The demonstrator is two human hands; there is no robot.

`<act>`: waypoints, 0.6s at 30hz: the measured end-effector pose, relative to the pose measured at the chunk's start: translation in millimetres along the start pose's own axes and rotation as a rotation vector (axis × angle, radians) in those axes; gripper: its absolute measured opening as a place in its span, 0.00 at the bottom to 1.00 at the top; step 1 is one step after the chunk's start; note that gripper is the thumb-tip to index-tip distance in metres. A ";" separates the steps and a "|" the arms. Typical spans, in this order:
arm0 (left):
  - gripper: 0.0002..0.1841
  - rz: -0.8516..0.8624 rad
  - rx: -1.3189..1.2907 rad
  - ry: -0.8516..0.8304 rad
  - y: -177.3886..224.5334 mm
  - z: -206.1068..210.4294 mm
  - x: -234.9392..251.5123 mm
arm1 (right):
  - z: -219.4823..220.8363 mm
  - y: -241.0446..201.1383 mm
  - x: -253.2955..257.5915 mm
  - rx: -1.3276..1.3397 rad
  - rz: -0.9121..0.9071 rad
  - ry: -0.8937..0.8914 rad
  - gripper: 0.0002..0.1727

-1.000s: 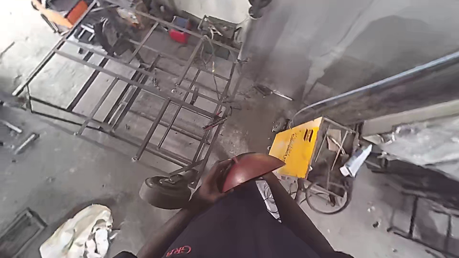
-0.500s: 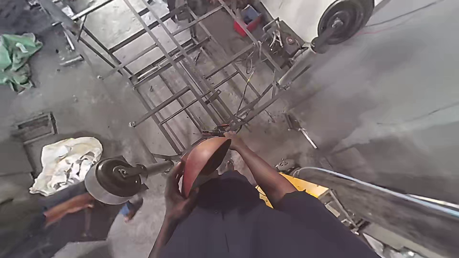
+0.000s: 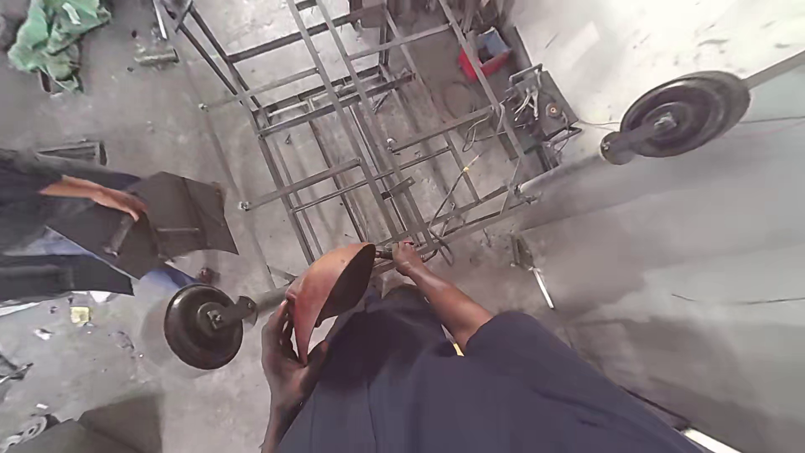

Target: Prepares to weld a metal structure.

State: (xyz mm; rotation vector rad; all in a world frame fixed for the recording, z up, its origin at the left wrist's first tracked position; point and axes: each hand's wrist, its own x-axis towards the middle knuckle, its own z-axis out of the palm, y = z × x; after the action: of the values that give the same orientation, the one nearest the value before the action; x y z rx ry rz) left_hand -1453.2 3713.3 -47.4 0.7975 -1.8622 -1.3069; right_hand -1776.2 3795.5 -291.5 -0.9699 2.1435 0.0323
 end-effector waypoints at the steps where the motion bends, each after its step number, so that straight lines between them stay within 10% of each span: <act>1: 0.50 -0.003 -0.008 0.000 -1.9 0.7 5.9 | -4.3 0.8 -3.0 0.003 -0.035 -0.015 0.34; 10: 0.51 0.000 -0.075 -0.015 -14.7 10.7 50.2 | -111.6 3.2 -64.0 0.374 -0.217 0.258 0.43; 18: 0.51 0.009 -0.012 0.082 -4.9 27.9 69.7 | -157.1 42.7 -56.0 1.120 -0.375 0.298 0.24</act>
State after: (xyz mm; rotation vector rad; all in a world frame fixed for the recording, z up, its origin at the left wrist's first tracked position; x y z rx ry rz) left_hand -1514.5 3669.8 -44.4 0.8234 -1.7906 -1.2597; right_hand -1880.7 3811.9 -155.7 -0.6576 1.7287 -1.3986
